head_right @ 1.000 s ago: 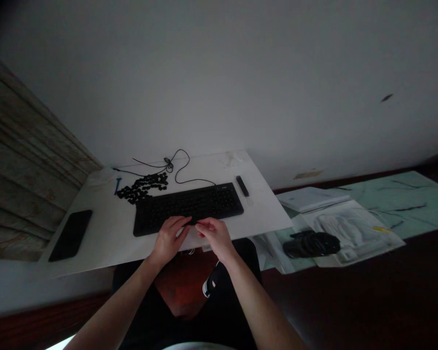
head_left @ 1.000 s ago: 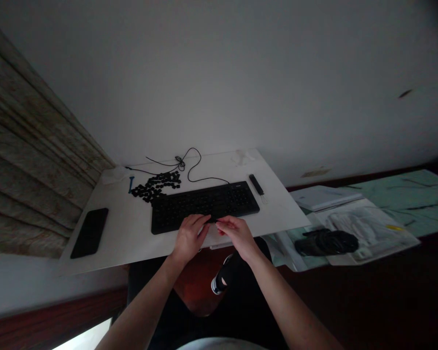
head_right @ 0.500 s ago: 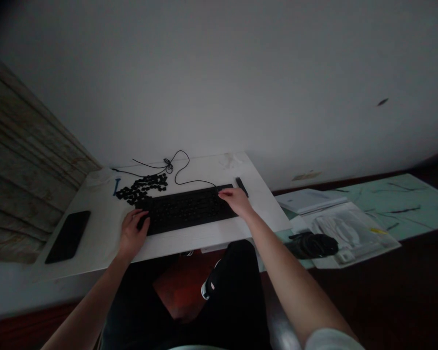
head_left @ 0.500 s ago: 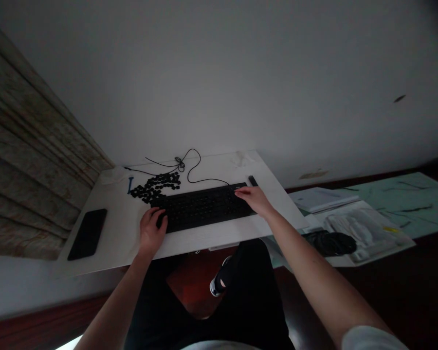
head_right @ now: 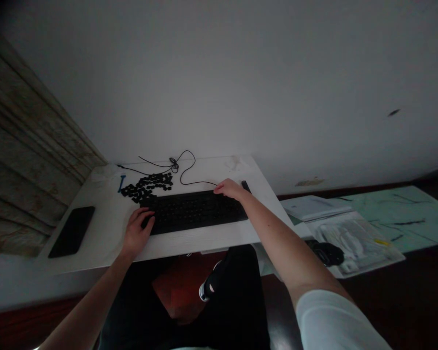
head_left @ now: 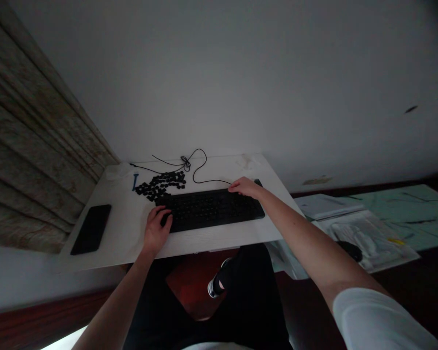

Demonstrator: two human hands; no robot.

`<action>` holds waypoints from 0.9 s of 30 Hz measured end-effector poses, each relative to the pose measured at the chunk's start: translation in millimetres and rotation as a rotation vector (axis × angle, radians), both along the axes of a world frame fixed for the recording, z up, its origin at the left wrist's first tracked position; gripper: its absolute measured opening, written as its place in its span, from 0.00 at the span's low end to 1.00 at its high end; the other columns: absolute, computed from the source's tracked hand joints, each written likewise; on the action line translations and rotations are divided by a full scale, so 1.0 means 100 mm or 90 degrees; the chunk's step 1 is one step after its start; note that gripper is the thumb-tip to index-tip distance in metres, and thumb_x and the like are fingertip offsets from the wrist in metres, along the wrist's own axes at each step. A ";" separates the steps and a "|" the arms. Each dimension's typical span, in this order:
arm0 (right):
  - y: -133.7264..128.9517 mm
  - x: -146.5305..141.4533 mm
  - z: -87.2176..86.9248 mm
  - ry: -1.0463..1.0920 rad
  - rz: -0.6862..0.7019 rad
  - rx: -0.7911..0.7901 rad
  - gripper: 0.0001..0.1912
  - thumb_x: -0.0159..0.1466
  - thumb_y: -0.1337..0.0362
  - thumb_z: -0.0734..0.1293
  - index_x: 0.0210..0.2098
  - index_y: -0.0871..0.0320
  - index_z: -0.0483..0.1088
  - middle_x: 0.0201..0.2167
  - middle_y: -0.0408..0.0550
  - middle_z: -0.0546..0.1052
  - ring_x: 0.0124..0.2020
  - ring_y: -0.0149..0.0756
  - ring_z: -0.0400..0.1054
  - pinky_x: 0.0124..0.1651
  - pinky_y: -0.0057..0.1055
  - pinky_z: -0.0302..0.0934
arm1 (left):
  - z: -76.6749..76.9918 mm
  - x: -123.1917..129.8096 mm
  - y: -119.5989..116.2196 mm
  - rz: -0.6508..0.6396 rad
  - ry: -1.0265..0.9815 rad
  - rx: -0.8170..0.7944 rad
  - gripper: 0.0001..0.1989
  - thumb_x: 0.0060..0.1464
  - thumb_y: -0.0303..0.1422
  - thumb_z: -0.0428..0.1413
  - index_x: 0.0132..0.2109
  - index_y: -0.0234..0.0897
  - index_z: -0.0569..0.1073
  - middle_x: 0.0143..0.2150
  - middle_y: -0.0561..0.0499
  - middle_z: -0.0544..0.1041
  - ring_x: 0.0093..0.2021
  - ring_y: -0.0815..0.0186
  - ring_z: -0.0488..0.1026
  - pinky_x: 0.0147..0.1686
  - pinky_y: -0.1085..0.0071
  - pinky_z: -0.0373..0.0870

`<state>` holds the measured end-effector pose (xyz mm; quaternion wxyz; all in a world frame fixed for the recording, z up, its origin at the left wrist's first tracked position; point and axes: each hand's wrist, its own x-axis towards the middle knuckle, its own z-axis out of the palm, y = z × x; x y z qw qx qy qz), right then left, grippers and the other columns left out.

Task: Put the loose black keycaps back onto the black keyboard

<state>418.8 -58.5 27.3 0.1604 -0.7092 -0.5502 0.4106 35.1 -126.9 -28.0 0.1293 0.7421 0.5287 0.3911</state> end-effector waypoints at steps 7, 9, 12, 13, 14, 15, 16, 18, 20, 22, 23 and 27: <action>0.01 -0.04 0.00 -0.006 -0.017 -0.006 0.10 0.53 0.62 0.75 0.34 0.61 0.81 0.24 0.46 0.76 0.24 0.29 0.61 0.25 0.27 0.52 | -0.01 -0.01 0.00 0.000 -0.015 -0.009 0.09 0.61 0.36 0.53 0.44 0.40 0.76 0.51 0.45 0.73 0.56 0.56 0.70 0.60 0.54 0.67; 0.01 -0.04 0.01 -0.001 -0.025 -0.014 0.10 0.53 0.63 0.75 0.34 0.61 0.81 0.25 0.46 0.76 0.24 0.29 0.62 0.25 0.27 0.53 | -0.02 -0.01 -0.01 0.000 -0.020 -0.008 0.09 0.61 0.36 0.53 0.44 0.40 0.76 0.51 0.45 0.73 0.56 0.56 0.70 0.60 0.54 0.67; 0.02 -0.05 0.03 0.005 -0.029 -0.024 0.10 0.53 0.64 0.75 0.34 0.62 0.81 0.26 0.48 0.77 0.24 0.30 0.62 0.26 0.28 0.54 | -0.01 -0.02 -0.01 -0.004 -0.024 -0.011 0.10 0.61 0.36 0.53 0.44 0.40 0.76 0.51 0.45 0.73 0.55 0.57 0.70 0.60 0.54 0.67; 0.03 -0.06 0.04 0.002 -0.028 -0.027 0.10 0.53 0.64 0.75 0.34 0.62 0.80 0.26 0.48 0.77 0.25 0.30 0.62 0.26 0.28 0.54 | -0.01 -0.02 0.00 -0.005 -0.025 -0.013 0.09 0.61 0.36 0.53 0.44 0.40 0.76 0.51 0.45 0.73 0.55 0.57 0.70 0.60 0.54 0.67; 0.03 -0.06 0.04 -0.001 -0.025 -0.029 0.10 0.53 0.64 0.75 0.34 0.62 0.80 0.26 0.48 0.77 0.25 0.30 0.62 0.26 0.27 0.54 | -0.01 -0.02 -0.01 -0.004 -0.026 -0.015 0.09 0.61 0.36 0.53 0.44 0.40 0.76 0.51 0.45 0.73 0.55 0.57 0.70 0.60 0.54 0.67; 0.04 -0.07 0.05 -0.007 -0.023 -0.032 0.10 0.53 0.65 0.75 0.34 0.62 0.80 0.26 0.48 0.77 0.24 0.30 0.62 0.26 0.27 0.54 | -0.01 -0.02 -0.01 -0.004 -0.026 -0.016 0.09 0.61 0.36 0.53 0.44 0.40 0.76 0.51 0.45 0.73 0.55 0.57 0.70 0.60 0.53 0.67; 0.04 -0.07 0.05 -0.014 -0.022 -0.036 0.09 0.53 0.64 0.75 0.34 0.62 0.80 0.25 0.48 0.77 0.24 0.29 0.61 0.25 0.27 0.54 | 0.00 -0.02 -0.01 -0.003 -0.026 -0.018 0.09 0.61 0.36 0.53 0.44 0.40 0.76 0.51 0.45 0.73 0.55 0.57 0.70 0.60 0.53 0.67; 0.06 -0.08 0.04 -0.032 -0.026 -0.048 0.10 0.52 0.64 0.75 0.33 0.62 0.79 0.24 0.46 0.76 0.23 0.29 0.61 0.25 0.27 0.55 | 0.01 -0.01 -0.02 -0.003 -0.021 -0.022 0.09 0.61 0.36 0.53 0.44 0.40 0.76 0.51 0.45 0.73 0.56 0.56 0.70 0.60 0.53 0.66; 0.09 -0.08 0.04 -0.056 -0.036 -0.063 0.10 0.52 0.63 0.75 0.33 0.62 0.79 0.22 0.46 0.74 0.22 0.29 0.61 0.24 0.27 0.55 | 0.03 0.00 -0.03 -0.004 -0.012 -0.027 0.09 0.60 0.36 0.53 0.44 0.40 0.76 0.51 0.45 0.73 0.56 0.56 0.69 0.60 0.52 0.66; 0.12 -0.08 0.04 -0.073 -0.034 -0.075 0.11 0.52 0.62 0.75 0.33 0.61 0.79 0.21 0.45 0.73 0.22 0.29 0.61 0.24 0.26 0.56 | 0.04 0.00 -0.04 -0.007 -0.004 -0.029 0.09 0.60 0.36 0.53 0.44 0.41 0.76 0.51 0.45 0.73 0.56 0.55 0.69 0.60 0.52 0.66; 0.14 -0.07 0.04 -0.078 -0.026 -0.079 0.11 0.52 0.62 0.76 0.33 0.61 0.79 0.21 0.45 0.73 0.22 0.29 0.61 0.24 0.26 0.56 | 0.04 0.01 -0.05 -0.009 -0.001 -0.030 0.09 0.60 0.35 0.53 0.45 0.41 0.76 0.51 0.45 0.73 0.56 0.55 0.69 0.61 0.52 0.66; 0.20 -0.01 0.08 -0.069 0.038 -0.113 0.12 0.52 0.60 0.76 0.33 0.60 0.79 0.20 0.44 0.73 0.22 0.29 0.62 0.24 0.26 0.56 | 0.05 0.01 -0.05 -0.015 0.005 -0.030 0.10 0.60 0.35 0.53 0.45 0.41 0.76 0.52 0.45 0.72 0.56 0.55 0.69 0.61 0.53 0.66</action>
